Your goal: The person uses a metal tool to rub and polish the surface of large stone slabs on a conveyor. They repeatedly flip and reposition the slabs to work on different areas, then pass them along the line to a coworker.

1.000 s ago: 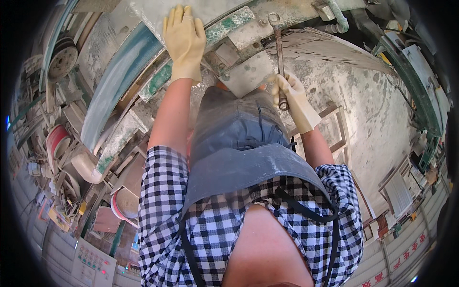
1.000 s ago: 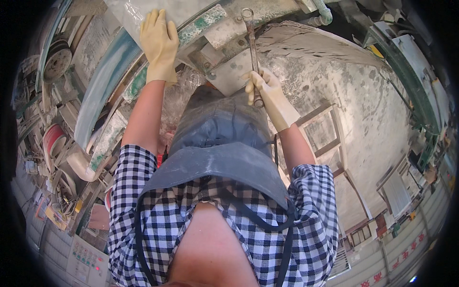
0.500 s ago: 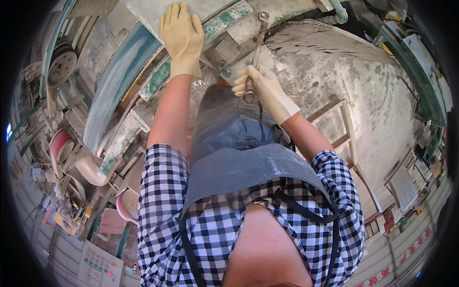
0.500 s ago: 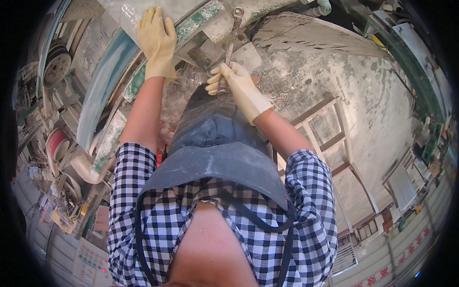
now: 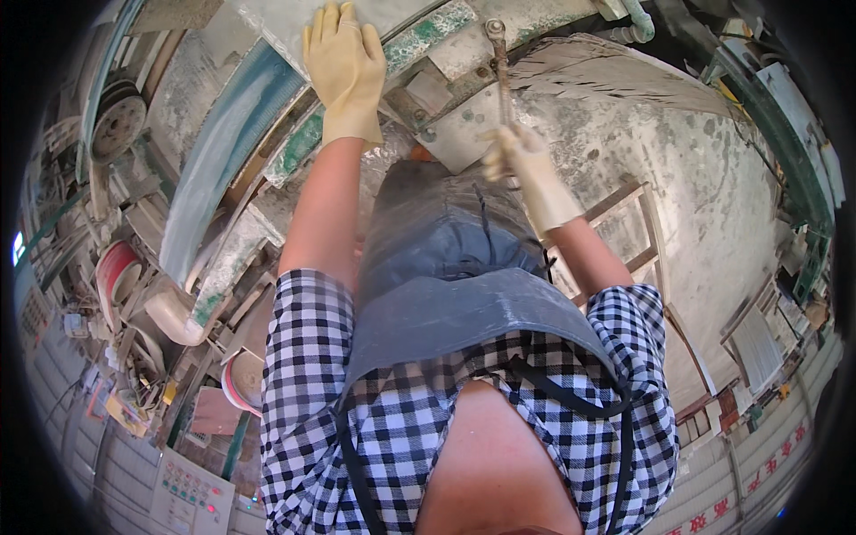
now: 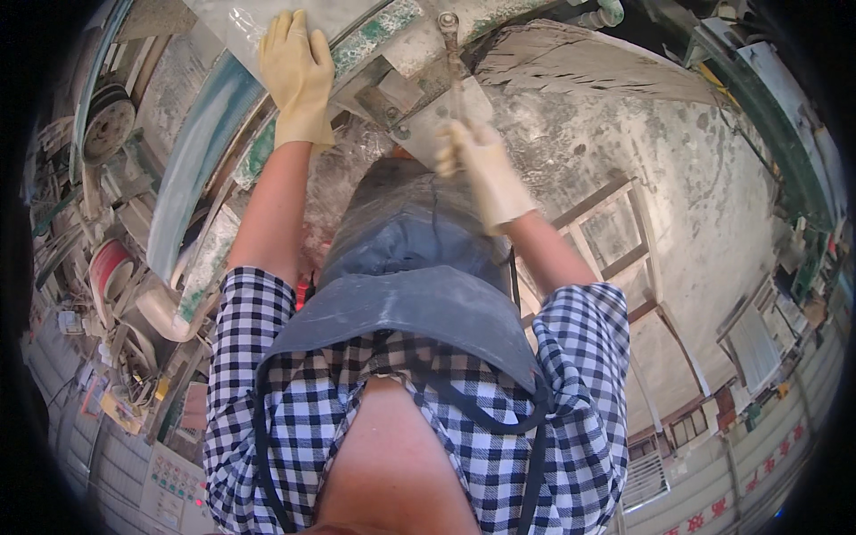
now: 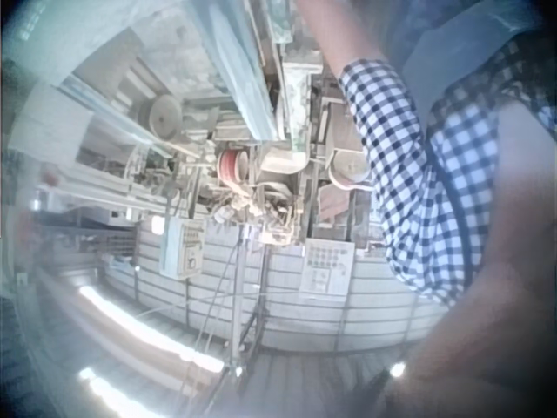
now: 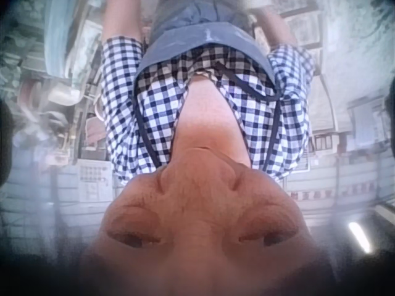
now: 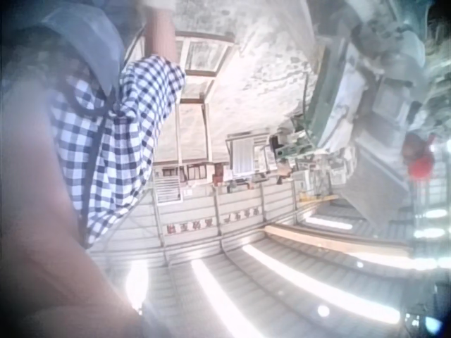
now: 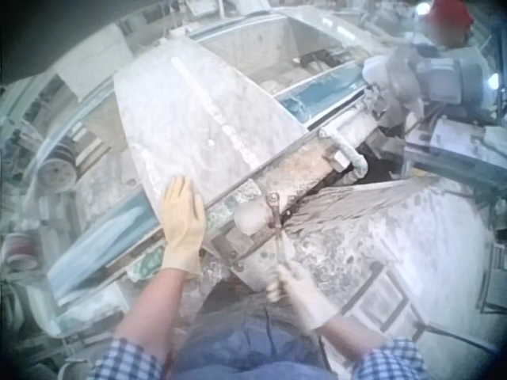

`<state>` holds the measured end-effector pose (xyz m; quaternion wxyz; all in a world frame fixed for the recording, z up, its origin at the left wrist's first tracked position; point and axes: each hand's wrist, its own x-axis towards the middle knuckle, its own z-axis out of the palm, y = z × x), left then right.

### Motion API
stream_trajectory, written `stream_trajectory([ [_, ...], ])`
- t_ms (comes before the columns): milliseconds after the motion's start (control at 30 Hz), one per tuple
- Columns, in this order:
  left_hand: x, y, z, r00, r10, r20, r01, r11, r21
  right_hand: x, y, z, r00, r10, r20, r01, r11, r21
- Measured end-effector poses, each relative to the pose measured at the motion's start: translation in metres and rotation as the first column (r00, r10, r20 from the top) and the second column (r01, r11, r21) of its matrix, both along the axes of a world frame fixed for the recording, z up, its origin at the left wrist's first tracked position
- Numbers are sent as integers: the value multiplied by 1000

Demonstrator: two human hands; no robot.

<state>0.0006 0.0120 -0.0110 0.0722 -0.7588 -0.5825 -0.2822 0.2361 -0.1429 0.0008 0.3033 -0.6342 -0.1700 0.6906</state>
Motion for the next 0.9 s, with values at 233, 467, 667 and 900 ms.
stream_trajectory([
  [233,0,2,-2,999,5,-36,-3,999,39,159,86,-6,446,554,703,-650,741,-171],
  [467,1,1,-1,1000,0,27,0,1000,0,178,115,1,409,503,761,-734,677,-53],
  [667,2,1,4,1000,6,-3,-6,998,-64,171,115,2,446,525,725,-662,739,-128],
  [900,3,2,5,1000,4,-16,-4,1000,-2,163,99,6,509,418,753,-620,784,-16],
])
